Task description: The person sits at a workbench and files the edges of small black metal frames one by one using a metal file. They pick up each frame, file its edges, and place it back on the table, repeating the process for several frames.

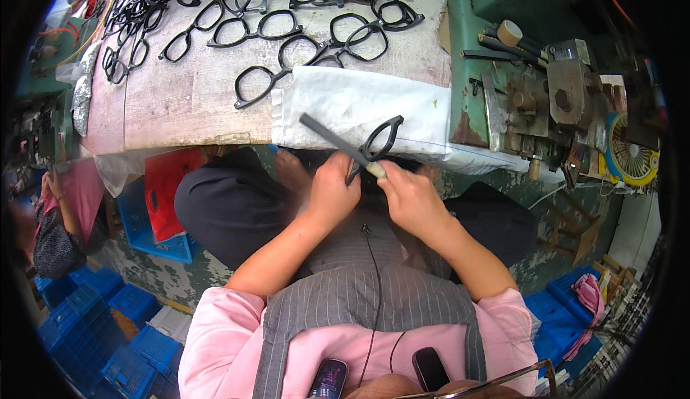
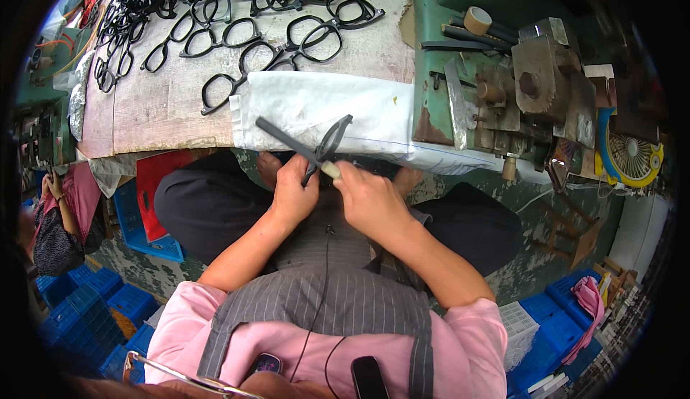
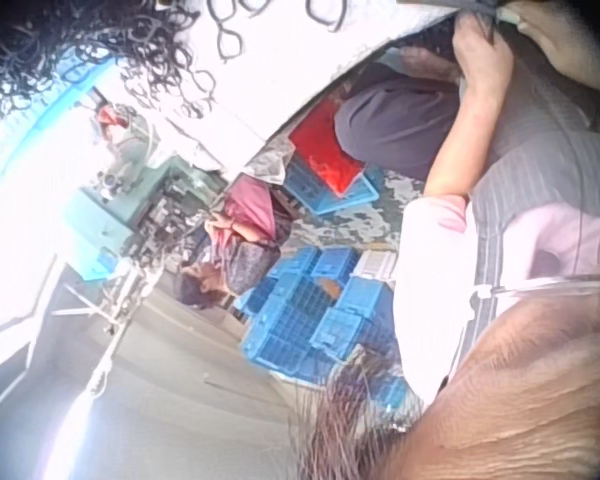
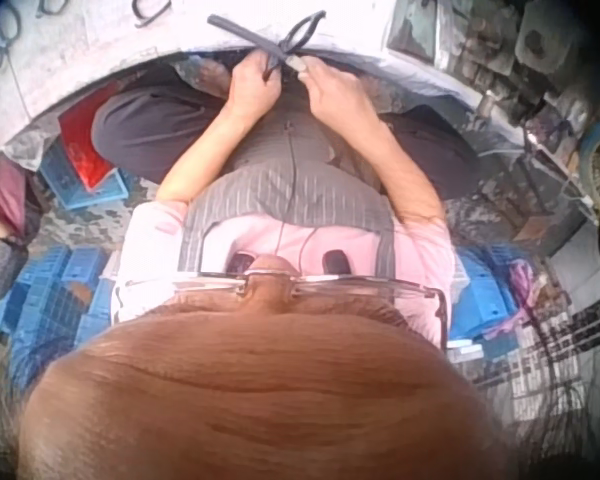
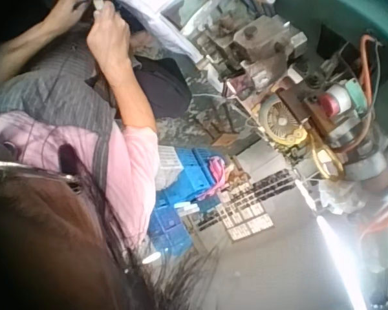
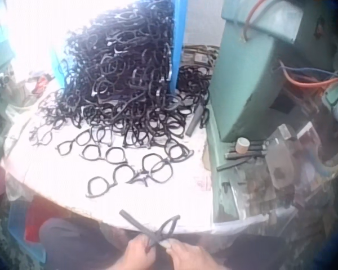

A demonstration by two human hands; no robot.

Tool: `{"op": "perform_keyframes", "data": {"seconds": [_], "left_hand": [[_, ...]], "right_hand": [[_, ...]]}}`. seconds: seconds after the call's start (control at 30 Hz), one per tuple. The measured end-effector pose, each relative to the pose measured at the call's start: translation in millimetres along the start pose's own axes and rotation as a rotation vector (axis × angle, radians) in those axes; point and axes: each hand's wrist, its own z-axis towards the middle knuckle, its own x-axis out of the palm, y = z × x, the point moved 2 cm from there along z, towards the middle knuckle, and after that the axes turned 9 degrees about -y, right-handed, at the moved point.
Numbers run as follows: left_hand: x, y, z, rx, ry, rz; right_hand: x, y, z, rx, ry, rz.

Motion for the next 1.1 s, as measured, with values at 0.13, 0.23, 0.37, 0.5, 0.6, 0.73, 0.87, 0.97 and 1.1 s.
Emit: {"op": "perform_keyframes", "data": {"seconds": [0.13,0.23,0.37,0.5,0.6,0.73,0.87,0.97,1.1], "left_hand": [[1,2,0,0.043,-0.025,0.013],[1,3,-1,0.021,-0.008,0.011],[1,1,-2,0.019,-0.013,0.033],[0,0,-2,0.012,-0.001,0.035],[0,0,-3,0.016,-0.012,0.036],[1,1,-2,0.014,-0.003,0.006],[1,2,-2,0.004,0.019,0.023],[1,4,-2,0.007,0.004,0.016],[1,2,-2,-0.018,0.010,-0.025]], "right_hand": [[1,1,-2,0.027,0.005,-0.041],[3,1,-6,0.093,0.084,-0.139],[3,7,-8,-0.022,-0.030,-0.175],[5,9,-9,0.000,-0.016,-0.163],[5,10,-9,-0.016,-0.022,-0.152],[6,8,-7,-0.012,-0.034,-0.127],[8,6,-8,0.001,-0.040,-0.114],[9,6,-10,-0.009,-0.044,-0.114],[8,8,-9,-0.005,-0.040,-0.124]]}}
